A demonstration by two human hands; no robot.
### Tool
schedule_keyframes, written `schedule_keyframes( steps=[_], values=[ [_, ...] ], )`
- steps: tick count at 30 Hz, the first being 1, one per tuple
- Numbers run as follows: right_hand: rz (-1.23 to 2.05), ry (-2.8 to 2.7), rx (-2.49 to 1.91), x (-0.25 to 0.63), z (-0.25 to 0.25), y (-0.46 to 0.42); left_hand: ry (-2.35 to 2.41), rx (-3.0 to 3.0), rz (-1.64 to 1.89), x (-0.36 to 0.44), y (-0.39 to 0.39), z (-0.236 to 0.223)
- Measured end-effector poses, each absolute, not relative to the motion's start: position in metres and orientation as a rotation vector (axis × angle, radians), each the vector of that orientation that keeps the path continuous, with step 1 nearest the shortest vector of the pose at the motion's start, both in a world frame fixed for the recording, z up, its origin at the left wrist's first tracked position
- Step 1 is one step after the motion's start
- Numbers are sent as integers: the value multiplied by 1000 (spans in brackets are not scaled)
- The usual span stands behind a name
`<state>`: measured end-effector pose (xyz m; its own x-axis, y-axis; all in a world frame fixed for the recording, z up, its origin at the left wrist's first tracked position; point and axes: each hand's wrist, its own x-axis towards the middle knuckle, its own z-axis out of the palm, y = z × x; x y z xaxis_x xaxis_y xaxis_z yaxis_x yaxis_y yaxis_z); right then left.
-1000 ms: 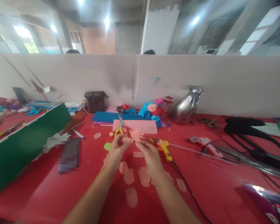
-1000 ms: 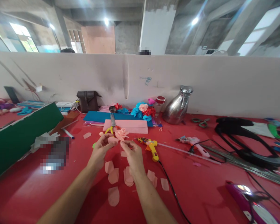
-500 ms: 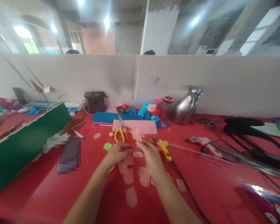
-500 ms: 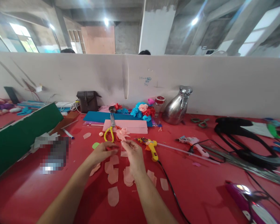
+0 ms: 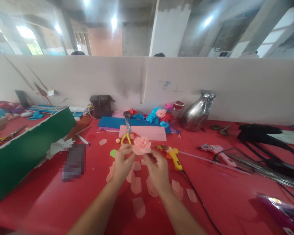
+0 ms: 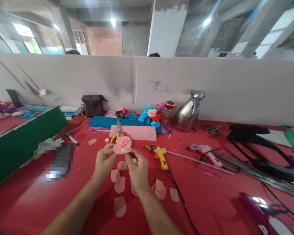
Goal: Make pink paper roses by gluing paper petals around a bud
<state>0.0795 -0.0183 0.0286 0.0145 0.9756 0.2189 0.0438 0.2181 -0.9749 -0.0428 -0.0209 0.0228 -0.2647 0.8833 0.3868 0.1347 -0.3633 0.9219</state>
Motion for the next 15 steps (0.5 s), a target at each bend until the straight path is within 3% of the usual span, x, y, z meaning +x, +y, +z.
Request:
schedule_keyframes(
  steps=[15],
  values=[
    [1011, -1364, -1122, 76, 29, -23, 1267, 1454, 1692, -45, -24, 31]
  ],
)
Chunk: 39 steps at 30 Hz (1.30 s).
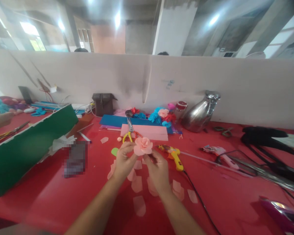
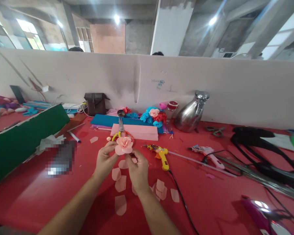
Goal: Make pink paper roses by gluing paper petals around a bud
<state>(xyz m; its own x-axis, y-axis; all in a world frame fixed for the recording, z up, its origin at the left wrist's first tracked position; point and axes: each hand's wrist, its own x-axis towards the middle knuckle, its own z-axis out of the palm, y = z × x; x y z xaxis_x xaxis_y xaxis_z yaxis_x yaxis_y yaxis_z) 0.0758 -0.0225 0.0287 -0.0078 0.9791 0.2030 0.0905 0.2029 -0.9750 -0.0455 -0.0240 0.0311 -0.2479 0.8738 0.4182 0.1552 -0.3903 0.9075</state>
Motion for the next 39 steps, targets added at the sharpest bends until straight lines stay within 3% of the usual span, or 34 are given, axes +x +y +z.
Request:
schedule_keyframes(
  steps=[39],
  values=[
    [948, -1363, -1099, 75, 24, -24, 1387, 1343, 1697, -36, -27, 26]
  ],
)
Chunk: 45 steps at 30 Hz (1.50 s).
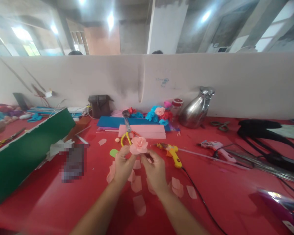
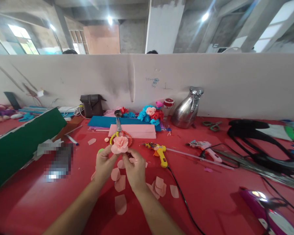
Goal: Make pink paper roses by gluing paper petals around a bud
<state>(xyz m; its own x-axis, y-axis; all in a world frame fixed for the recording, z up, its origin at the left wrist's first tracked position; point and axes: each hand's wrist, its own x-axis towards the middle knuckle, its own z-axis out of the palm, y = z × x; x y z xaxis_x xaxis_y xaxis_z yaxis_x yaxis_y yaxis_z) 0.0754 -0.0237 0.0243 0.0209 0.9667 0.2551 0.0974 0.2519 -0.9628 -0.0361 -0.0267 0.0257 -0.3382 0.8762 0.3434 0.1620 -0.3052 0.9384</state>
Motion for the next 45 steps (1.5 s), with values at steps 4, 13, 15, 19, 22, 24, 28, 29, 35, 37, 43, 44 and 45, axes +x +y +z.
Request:
schedule_keyframes(
  steps=[4, 13, 15, 19, 22, 24, 28, 29, 35, 37, 43, 44, 45],
  values=[
    [1017, -1336, -1076, 74, 25, -23, 1329, 1362, 1668, -37, -25, 27],
    [1072, -1386, -1029, 77, 24, -20, 1239, 1406, 1673, -39, -24, 24],
    [1054, -1395, -1035, 77, 21, -19, 1226, 1448, 1690, -39, -23, 22],
    [1036, -1399, -1036, 78, 18, -17, 1177, 1476, 1714, -39, -21, 17],
    [1062, -1414, -1026, 77, 19, -16, 1302, 1418, 1754, -39, -22, 16],
    [1046, -1416, -1043, 77, 21, -17, 1440, 1345, 1766, -40, -23, 16],
    [759, -1434, -1063, 77, 24, -21, 1619, 1234, 1712, -40, -23, 19],
    [645, -1455, -1047, 78, 25, -22, 1634, 1226, 1692, -40, -23, 20],
    [150, -1649, -953, 83, 23, -24, 1690, 1479, 1574, -38, -24, 17],
    [75, -1688, -969, 84, 21, -22, 1699, 1582, 1557, -38, -24, 15],
    [-77, -1713, -999, 88, 18, -18, 1710, 1720, 1522, -36, -23, 11],
    [-108, -1721, -1003, 88, 19, -18, 1711, 1717, 1520, -36, -24, 11],
    [-139, -1732, -1003, 89, 20, -17, 1712, 1713, 1521, -35, -24, 12]
  ],
)
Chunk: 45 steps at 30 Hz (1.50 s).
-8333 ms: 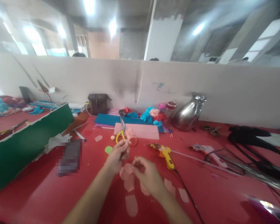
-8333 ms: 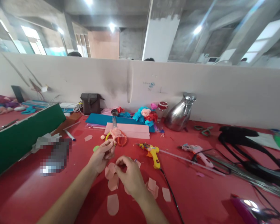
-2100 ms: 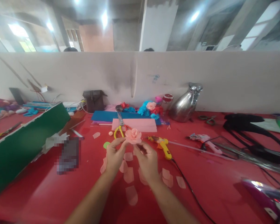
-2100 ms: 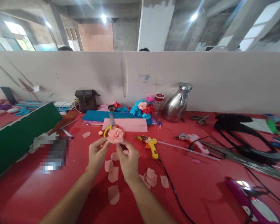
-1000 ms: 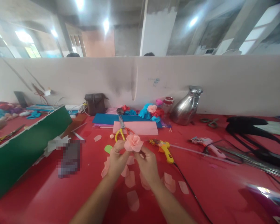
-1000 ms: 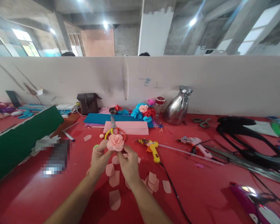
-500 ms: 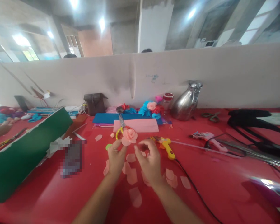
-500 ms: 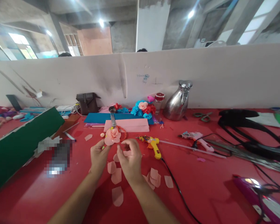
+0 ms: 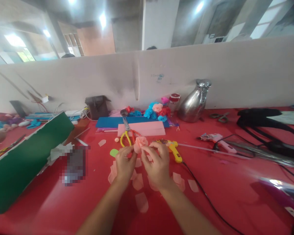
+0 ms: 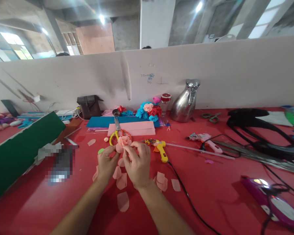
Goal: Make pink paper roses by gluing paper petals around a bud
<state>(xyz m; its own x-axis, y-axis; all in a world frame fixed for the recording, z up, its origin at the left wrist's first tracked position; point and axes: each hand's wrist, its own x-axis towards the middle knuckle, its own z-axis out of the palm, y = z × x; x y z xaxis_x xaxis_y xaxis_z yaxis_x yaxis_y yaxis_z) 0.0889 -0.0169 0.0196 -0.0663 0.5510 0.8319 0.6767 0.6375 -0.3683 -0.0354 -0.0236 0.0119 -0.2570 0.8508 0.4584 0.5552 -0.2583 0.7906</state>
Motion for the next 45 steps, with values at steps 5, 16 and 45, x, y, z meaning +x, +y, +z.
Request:
schedule_keyframes(
  steps=[5, 16, 45],
  values=[
    [-129, -1731, -1017, 90, 21, -16, 1702, 1728, 1539, -35, -23, 14],
    [593, -1277, -1036, 96, 40, -12, 1276, 1367, 1511, -38, -15, 9],
    [819, -1844, -966, 125, 49, 4, 1222, 2252, 1224, -55, -8, 9]
  ],
)
